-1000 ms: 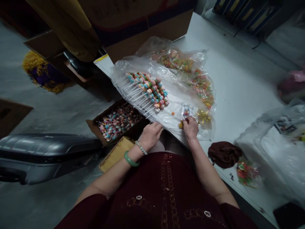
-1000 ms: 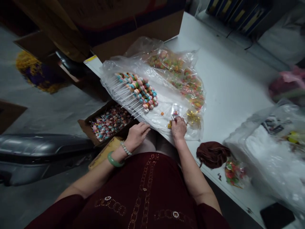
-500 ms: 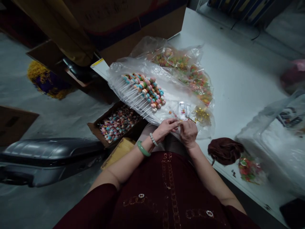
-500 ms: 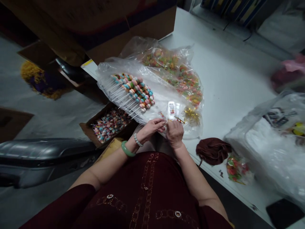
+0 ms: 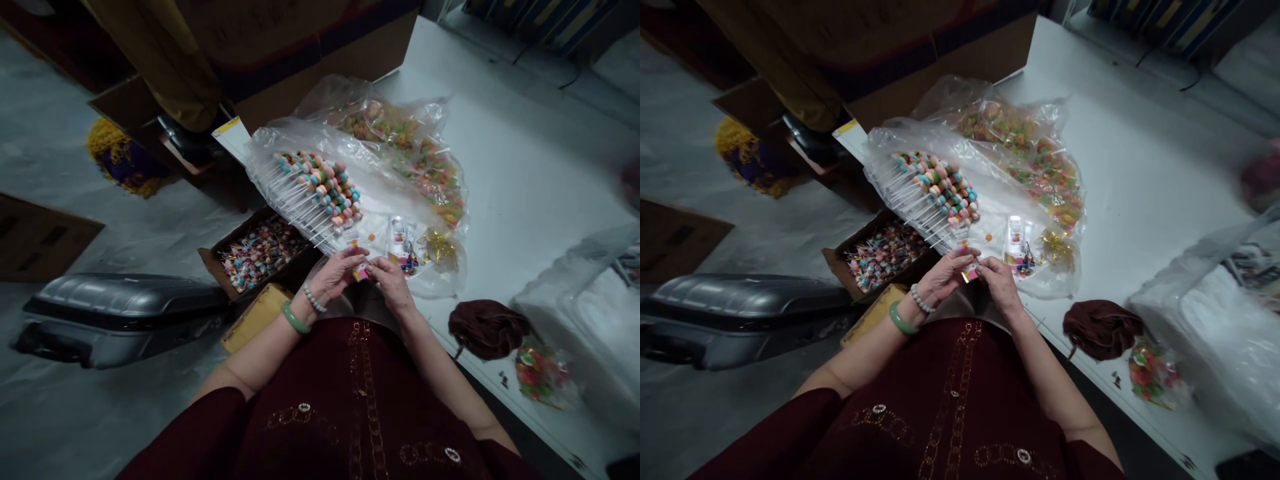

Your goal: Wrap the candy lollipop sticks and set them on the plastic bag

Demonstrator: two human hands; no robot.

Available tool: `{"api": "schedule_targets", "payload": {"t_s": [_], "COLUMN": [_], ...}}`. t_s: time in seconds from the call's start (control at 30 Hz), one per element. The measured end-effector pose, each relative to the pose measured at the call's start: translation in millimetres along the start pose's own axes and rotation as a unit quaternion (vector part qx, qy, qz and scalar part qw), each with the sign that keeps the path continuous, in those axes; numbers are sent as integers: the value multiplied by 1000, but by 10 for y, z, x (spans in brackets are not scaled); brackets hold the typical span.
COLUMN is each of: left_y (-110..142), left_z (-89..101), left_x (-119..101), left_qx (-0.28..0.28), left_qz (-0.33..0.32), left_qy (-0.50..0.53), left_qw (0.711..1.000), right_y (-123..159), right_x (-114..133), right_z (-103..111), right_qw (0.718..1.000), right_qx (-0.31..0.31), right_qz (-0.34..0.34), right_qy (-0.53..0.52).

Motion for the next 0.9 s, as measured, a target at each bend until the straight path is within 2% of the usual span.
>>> {"api": "schedule_targets", "payload": {"t_s": [0.07,0.2,0.3,0.43,0.53,0.63,0.7,0.77,0.83,0.9], "left_y": [71,139,112,82,80,83,97,122,150,175], "left_z": [96,398,669,993,1102,1152,1176,1195,1204,1185], "left_x": [-9,-104,-225,-441,-556,-591,-597,-596,-578,-560], "left_qx": [17,2,-58,-155,-170,-172,-175,-180,-182,-171], "left_qz": [11,-26,-65,-119,-141,-144,-143,-132,-102,-76], "left_qy": [-15,-31,-14,9,41,58,53,41,21,-7], "left_qw": [1000,999,996,981,974,973,973,974,978,982], "right_y": [6,-19,-79,-283,-451,-575,-604,-577,-504,-414], "right_x": [-3,-54,-92,30,181,255,263,256,237,197], "right_z": [-122,-383,-634,-861,-1053,-1235,-1269,-1208,-1048,-793], "right_qw": [999,994,991,985,947,883,850,837,843,863], "right_qx": [43,89,116,59,18,9,2,-12,-35,-68], "right_qz": [-12,-34,-32,70,148,181,188,198,208,200], "right_qy": [23,54,57,148,285,432,493,510,495,460]}}
Point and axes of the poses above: each hand's wrist, its own y-axis away from the middle knuckle, its own z-axis out of the back of the hand, x = y × z, the point moved 7 cm from there along -y, towards the middle knuckle, and after that the axes turned 9 degrees about -x, right-handed, at the moved point
